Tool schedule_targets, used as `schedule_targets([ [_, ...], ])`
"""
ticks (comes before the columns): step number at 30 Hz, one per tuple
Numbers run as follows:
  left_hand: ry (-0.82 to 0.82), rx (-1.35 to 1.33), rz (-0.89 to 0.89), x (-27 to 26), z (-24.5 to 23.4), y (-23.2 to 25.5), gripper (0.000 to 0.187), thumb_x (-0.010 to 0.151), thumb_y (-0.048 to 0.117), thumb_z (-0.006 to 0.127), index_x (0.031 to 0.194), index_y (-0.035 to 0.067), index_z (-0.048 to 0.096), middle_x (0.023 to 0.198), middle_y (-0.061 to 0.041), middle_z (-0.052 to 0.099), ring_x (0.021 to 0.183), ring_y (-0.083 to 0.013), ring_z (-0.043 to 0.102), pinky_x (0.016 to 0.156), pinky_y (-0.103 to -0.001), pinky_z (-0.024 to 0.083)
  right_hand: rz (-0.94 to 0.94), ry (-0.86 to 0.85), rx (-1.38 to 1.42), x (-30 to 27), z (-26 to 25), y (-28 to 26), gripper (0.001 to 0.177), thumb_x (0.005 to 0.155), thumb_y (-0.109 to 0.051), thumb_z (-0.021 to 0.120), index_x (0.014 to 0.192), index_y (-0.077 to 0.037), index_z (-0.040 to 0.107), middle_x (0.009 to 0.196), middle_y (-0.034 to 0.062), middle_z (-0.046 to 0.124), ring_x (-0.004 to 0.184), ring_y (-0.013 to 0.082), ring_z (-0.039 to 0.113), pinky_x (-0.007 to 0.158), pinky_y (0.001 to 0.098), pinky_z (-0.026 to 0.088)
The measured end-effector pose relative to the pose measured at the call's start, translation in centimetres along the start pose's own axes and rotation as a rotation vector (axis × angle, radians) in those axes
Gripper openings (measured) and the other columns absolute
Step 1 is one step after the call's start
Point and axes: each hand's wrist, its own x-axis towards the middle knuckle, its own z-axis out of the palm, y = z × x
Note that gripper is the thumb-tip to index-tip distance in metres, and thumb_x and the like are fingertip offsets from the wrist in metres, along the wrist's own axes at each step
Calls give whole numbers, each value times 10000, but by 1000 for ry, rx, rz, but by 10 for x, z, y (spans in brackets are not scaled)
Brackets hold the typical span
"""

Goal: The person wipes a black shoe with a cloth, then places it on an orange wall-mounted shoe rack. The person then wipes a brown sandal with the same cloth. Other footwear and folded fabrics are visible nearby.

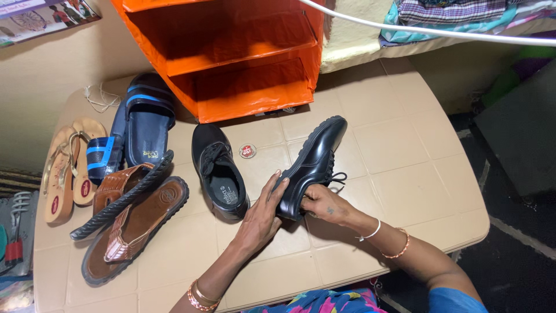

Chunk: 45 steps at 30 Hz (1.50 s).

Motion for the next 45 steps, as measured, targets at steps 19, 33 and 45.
schedule_targets([
  [19, 11, -15, 2, -2, -1, 6, 1046, 628, -162, 630, 1558, 155, 273, 1662, -126, 183, 1276, -430, 554, 1024, -444, 522, 19, -173, -112, 3, -23, 6, 221, 929, -161, 598, 792, 3, 651, 707, -7, 567, 659, 79, 487, 587, 278, 407],
  [33, 141, -191, -99, 4, 5, -10, 1060, 724, 168, 893, 1536, 111, 215, 1595, -178, 281, 1445, -388, 365, 1134, -448, 343, -424, 319, 136, -10, -23, -8, 179, 1019, -125, 562, 1104, -19, 678, 808, -52, 600, 693, 4, 505, 598, 171, 441],
  [45, 134, -172, -99, 2, 3, -5, 1032, 717, 173, 890, 1546, 122, 277, 1603, -184, 304, 1442, -391, 401, 1149, -453, 413, -898, 369, -727, -19, 11, -32, 271, 789, -44, 760, 1051, -57, 690, 956, 88, 702, 836, 288, 644, 775, 379, 495],
])
